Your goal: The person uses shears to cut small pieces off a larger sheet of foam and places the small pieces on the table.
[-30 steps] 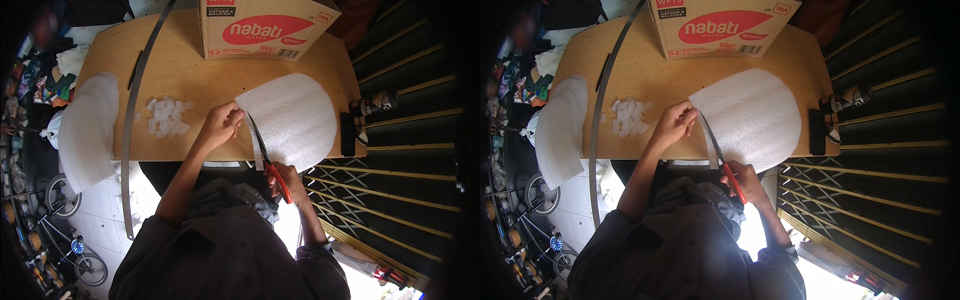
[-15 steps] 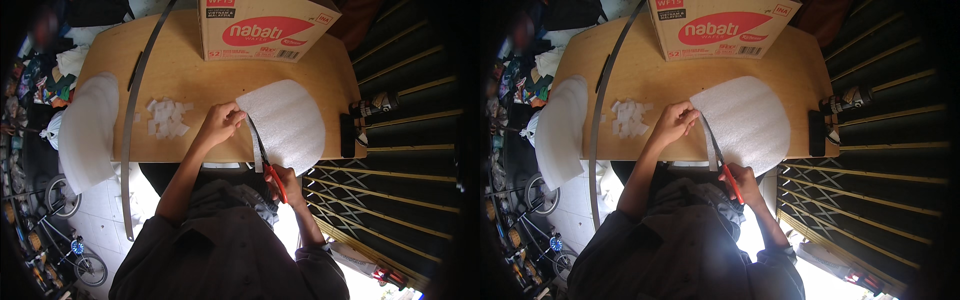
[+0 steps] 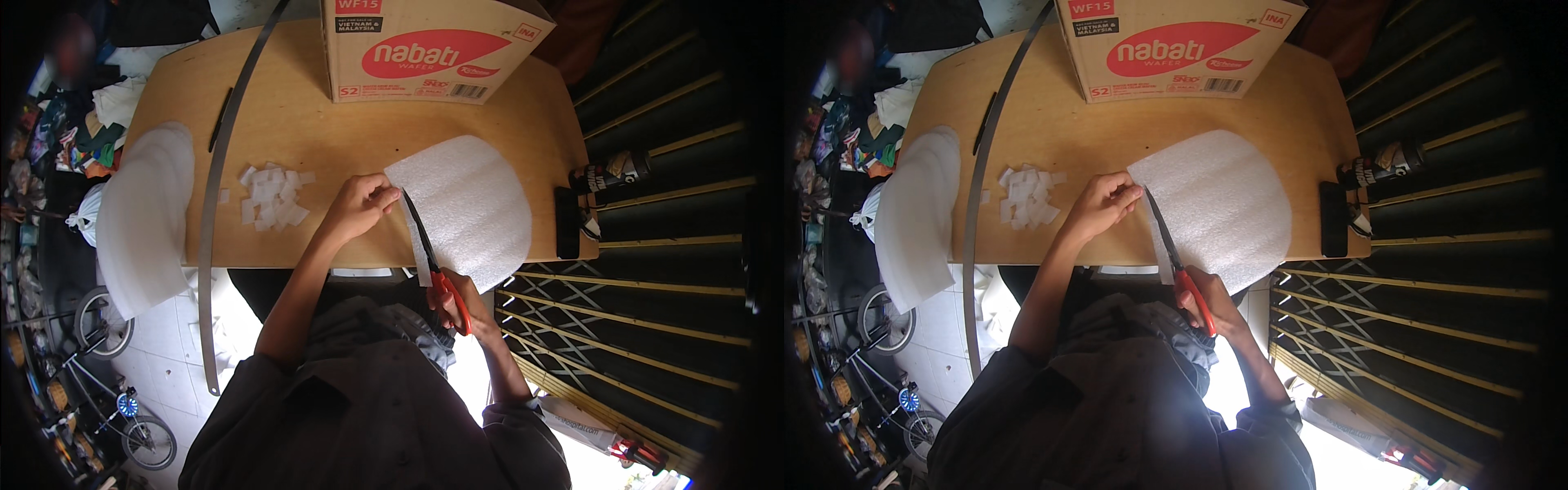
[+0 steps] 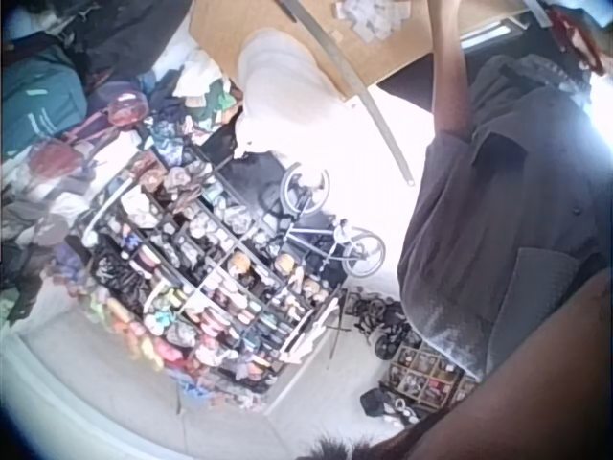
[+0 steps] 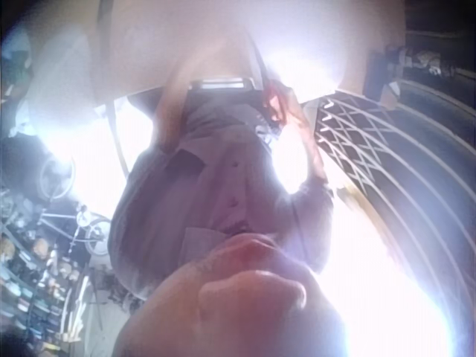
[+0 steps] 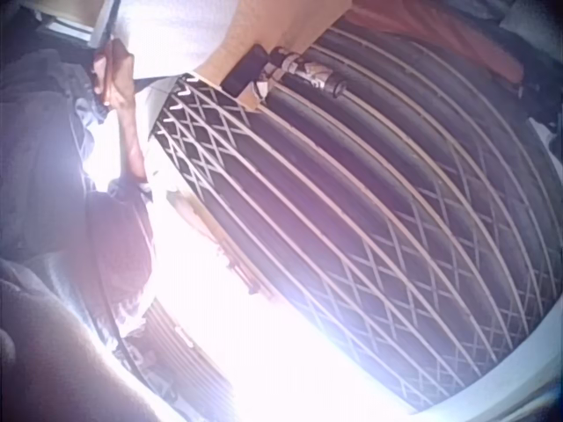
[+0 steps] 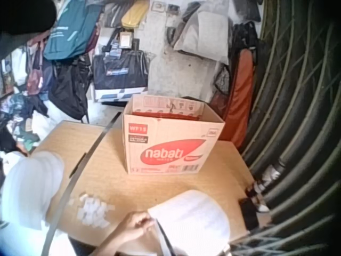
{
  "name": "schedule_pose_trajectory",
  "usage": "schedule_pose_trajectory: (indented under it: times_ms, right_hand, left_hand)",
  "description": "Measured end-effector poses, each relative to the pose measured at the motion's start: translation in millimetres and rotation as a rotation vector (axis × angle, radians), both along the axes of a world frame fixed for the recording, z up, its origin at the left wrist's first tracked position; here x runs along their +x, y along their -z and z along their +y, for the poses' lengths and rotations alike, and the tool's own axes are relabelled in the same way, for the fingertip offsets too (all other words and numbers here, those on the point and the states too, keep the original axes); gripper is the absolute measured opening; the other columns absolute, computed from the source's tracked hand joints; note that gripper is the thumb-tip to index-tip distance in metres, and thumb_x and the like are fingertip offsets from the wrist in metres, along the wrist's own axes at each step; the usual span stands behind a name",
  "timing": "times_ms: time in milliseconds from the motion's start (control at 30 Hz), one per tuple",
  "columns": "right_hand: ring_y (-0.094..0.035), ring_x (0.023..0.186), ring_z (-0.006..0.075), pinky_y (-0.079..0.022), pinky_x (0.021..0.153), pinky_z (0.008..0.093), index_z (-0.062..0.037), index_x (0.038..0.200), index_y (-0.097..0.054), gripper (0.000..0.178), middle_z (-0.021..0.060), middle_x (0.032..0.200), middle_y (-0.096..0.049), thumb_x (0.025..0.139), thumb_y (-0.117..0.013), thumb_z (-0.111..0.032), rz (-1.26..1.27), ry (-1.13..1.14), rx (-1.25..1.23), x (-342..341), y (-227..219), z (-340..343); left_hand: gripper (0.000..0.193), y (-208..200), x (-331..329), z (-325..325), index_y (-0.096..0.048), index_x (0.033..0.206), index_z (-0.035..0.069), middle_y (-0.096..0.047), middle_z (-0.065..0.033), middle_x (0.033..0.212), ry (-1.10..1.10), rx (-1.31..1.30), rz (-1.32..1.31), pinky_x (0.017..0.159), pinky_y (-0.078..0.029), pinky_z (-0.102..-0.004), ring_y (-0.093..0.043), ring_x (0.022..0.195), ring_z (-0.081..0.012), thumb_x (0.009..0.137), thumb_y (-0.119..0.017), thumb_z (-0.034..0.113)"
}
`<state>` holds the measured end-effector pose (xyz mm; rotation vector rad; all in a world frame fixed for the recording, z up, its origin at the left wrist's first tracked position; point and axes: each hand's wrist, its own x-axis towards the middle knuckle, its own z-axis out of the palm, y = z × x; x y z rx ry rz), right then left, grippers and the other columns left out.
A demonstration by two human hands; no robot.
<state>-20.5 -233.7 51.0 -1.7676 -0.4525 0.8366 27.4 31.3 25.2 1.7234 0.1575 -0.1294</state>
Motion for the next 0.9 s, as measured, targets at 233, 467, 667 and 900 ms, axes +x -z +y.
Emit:
schedule_pose_trajectory:
  times_ms: [233,467,667,900]
  right_hand:
    - [-0.056,0.045,0.0121,-0.046,0.042,0.0256,0.0007,0.089,-0.055,0.084,0.0053,0.067,-0.058,0.083,-0.044,-0.082,-0.022,-0.051,-0.019,7.5,-1.5,-2.4]
    - [-0.056,0.046,0.0105,-0.045,0.042,0.025,0.0007,0.091,-0.056,0.083,0.0057,0.071,-0.06,0.084,-0.045,-0.082,0.048,-0.087,-0.042,11.0,-7.1,-6.7]
    - [-0.055,0.047,0.0093,-0.044,0.043,0.024,0.004,0.097,-0.057,0.092,0.009,0.078,-0.064,0.08,-0.045,-0.086,0.059,-0.015,0.074,-5.5,1.9,-21.2]
    - [-0.055,0.049,0.0088,-0.043,0.046,0.0224,0.0038,0.1,-0.058,0.092,0.0115,0.082,-0.068,0.079,-0.048,-0.085,0.02,0.025,0.097,-22.8,1.0,-41.4]
  left_hand:
    - [0.022,2.0,0.1,-1.0,-0.063,0.08,0.001,-0.059,-0.0008,0.064,0.008,0.019,0.019,0.057,-0.041,-0.0281,-0.049,0.059,-0.0089,0.095,-0.063,0.017]
    - [0.023,15.3,0.3,6.1,-0.062,0.083,0.001,-0.061,-0.0014,0.07,-0.06,-0.087,-0.021,0.053,-0.04,-0.0261,-0.048,0.056,-0.0078,0.097,-0.062,0.019]
    - [0.017,3.9,-3.8,-8.2,-0.057,0.094,0.002,-0.06,-0.0055,0.076,-0.316,-0.345,0.044,0.044,-0.039,-0.0239,-0.052,0.05,-0.0094,0.1,-0.059,0.018]
    - [0.012,9.4,-8.8,-19.9,-0.053,0.089,0.004,-0.061,-0.0054,0.074,-0.463,-0.485,0.04,0.043,-0.036,-0.0233,-0.052,0.05,-0.01,0.095,-0.059,0.011]
